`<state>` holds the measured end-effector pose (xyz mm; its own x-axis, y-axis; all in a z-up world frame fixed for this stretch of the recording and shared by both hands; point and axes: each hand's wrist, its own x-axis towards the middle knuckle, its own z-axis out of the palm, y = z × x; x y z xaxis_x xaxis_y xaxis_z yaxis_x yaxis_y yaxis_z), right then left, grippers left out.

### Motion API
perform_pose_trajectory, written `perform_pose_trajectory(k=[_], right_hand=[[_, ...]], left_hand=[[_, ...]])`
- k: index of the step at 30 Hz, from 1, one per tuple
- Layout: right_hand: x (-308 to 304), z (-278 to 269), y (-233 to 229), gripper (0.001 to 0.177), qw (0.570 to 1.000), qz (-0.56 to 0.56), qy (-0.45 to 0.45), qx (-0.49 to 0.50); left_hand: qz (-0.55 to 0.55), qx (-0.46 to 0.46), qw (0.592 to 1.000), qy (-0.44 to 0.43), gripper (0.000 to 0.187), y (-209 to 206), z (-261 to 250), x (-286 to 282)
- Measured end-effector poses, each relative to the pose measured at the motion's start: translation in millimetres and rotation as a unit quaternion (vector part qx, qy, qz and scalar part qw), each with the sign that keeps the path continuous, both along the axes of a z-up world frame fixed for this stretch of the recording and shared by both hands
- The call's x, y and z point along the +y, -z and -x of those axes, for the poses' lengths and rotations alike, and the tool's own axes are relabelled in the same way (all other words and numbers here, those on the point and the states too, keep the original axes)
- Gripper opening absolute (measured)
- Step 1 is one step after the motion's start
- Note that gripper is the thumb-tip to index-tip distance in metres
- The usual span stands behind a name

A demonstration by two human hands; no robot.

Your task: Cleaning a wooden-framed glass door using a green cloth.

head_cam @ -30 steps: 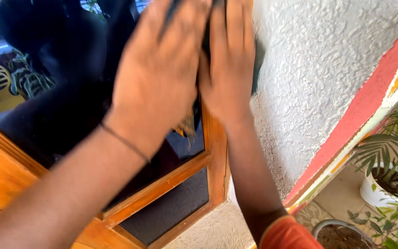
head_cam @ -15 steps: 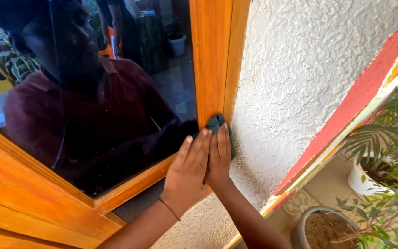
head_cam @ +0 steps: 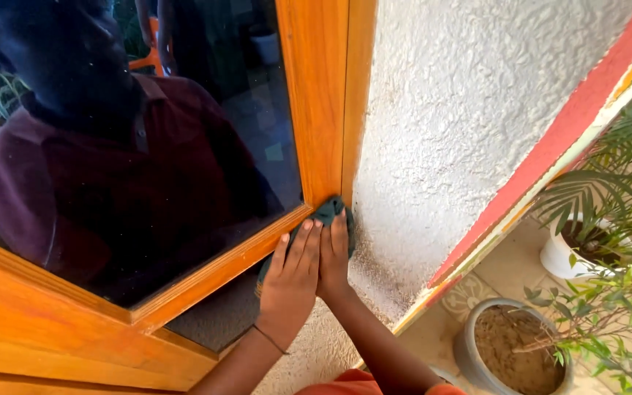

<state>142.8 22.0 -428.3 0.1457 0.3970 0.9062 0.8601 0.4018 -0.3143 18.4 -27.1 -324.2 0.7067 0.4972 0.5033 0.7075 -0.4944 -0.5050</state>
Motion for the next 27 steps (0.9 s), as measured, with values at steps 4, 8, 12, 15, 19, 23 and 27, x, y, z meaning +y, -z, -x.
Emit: perform_pose_trajectory(k=[4, 8, 12, 15, 19, 23, 27], right_hand=[[-3.8, -6.2, 13.0, 0.056, 0.999, 0.018, 0.001, -0.037], [17.8, -20.2, 12.9, 0.054, 1.000, 0.012, -0.004, -0.026], [26.8, -21.1, 42.0, 0.054, 1.000, 0.008, -0.009, -0.005], [7.9, -11.5, 75.3, 0.056, 0.999, -0.019, -0.007, -0.028], [-21.2, 1.5, 139.7, 0.057, 0.995, 0.094, -0.026, -0.020], [-31.8, 8.4, 138.9, 0.057, 0.992, 0.114, -0.017, -0.045], [-21.8, 12.7, 117.6, 0.055, 0.994, 0.107, 0.012, -0.033]], left_hand=[[-0.011, -0.031, 0.999, -0.036, 0.062, 14.0, -4.1, -7.9], [-0.020, -0.031, 0.999, -0.039, 0.060, 0.1, -11.4, -3.1], [-0.027, -0.030, 0.999, -0.029, 0.063, 22.5, -9.7, 4.8], [-0.034, -0.002, 0.999, -0.035, 0.064, 54.1, -4.1, -2.1], [0.036, 0.071, 0.995, -0.061, 0.069, 118.7, 0.1, -16.6], [0.068, 0.073, 0.993, -0.064, 0.066, 129.6, 1.0, -18.3], [0.045, 0.043, 0.997, -0.041, 0.063, 104.0, 5.5, -13.4]])
